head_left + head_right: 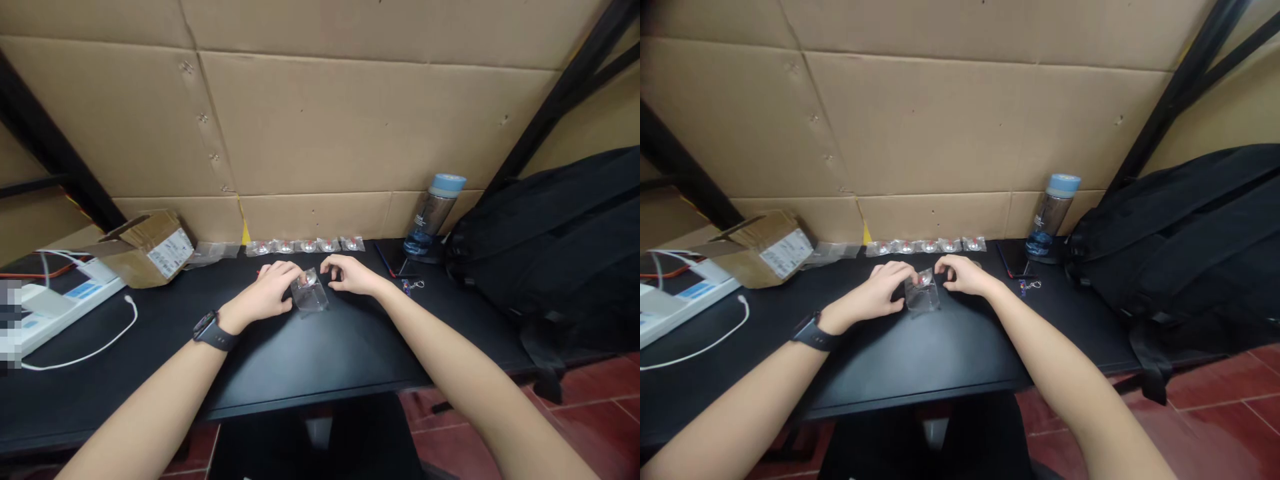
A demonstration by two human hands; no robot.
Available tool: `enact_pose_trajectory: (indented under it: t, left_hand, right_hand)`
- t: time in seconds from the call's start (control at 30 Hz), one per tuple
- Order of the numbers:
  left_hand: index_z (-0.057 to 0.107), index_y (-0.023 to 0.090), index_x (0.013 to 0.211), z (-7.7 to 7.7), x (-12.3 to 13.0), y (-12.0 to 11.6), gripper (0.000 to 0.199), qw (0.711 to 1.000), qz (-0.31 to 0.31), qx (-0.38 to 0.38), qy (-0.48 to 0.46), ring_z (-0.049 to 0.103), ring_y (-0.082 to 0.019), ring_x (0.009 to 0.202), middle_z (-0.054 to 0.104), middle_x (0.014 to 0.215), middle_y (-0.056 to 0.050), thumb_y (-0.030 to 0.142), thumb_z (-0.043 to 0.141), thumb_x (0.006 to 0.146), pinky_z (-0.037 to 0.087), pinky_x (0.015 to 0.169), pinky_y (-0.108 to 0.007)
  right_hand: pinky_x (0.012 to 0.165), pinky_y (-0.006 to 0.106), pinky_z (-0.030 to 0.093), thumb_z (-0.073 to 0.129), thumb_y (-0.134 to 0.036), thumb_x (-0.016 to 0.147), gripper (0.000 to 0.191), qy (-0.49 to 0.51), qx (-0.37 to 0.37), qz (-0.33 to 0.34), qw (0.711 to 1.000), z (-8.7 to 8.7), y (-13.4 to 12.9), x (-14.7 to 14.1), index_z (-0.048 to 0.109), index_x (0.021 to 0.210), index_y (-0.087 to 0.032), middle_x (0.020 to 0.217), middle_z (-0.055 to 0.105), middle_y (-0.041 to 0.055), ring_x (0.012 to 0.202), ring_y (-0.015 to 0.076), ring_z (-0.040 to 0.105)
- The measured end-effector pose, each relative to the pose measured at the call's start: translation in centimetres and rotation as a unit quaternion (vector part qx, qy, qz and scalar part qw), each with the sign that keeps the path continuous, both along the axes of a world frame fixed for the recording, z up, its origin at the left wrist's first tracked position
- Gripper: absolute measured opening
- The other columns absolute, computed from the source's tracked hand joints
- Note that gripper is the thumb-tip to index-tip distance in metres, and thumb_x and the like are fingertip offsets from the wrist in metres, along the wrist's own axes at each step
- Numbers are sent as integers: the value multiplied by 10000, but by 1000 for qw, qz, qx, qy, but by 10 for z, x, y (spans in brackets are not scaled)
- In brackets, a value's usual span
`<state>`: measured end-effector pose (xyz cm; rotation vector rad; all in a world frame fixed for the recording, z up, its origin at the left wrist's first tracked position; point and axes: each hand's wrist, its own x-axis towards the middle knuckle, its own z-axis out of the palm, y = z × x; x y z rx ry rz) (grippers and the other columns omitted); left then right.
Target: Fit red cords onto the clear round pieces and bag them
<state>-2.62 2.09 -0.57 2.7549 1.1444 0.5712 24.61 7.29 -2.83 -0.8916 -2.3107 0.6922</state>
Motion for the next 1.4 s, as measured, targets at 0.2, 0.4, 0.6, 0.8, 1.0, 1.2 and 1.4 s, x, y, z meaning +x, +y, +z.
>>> enact_pose_trajectory:
  t: [0.2,0.4,0.6,0.8,1.0,1.2,1.4]
  left_hand:
    - [669,258,946,-10,-1,8,147,1000,24,8,-6,524,-258,1119,664,1092,-29,385,677,873,328,964,-415]
    - [728,253,811,-9,-1,10,243,992,117,-35,-34,487,-311,1190,672,1171,-46,458,632,897,316,996,-500]
    - [750,264,825,-11,8,9,328,974,191,-93,-73,476,-325,1208,660,1230,-39,474,525,938,355,980,-518]
    - [700,219,673,-22,20,8,390,976,209,-43,-47,478,-319,1156,675,1147,-57,457,541,937,347,928,-501]
    - [677,265,1041,-23,24,3,186,983,168,48,-58,484,-287,1156,658,1193,-66,390,572,953,348,907,-431]
    - [665,335,1179,-18,25,-2,322,998,49,25,-25,476,-273,1218,679,1263,-23,412,379,1051,316,964,-462]
    - [561,322,1359,-23,23,-2,442,1000,29,-8,4,402,-341,1353,600,1410,-66,499,548,955,313,1020,-504]
  right_hand:
    - [659,233,478,807,-299,772,159,30,-1,40,999,-2,-5,-12,747,856,-178,934,653,36,680,102,577]
    - [693,251,482,766,-340,793,174,47,-54,-14,997,6,-5,-10,761,811,-167,898,718,55,739,139,624]
    - [649,247,484,731,-313,768,163,80,-197,-87,973,2,-5,-11,739,805,-155,763,740,43,642,134,624]
    - [585,204,438,745,-171,685,439,30,-174,-164,971,2,-12,-15,636,1109,-206,708,744,-21,556,113,609]
    - [659,219,404,656,-137,771,312,-121,14,-116,986,14,-21,-17,742,1045,-257,717,696,-42,644,114,619]
    - [890,309,470,663,-142,745,395,-170,103,-60,978,18,-23,-9,755,1120,-226,1108,686,77,1022,224,641]
    - [988,356,464,724,-176,720,536,-178,89,-12,980,21,-27,-12,668,1253,-183,1193,719,101,1110,263,652]
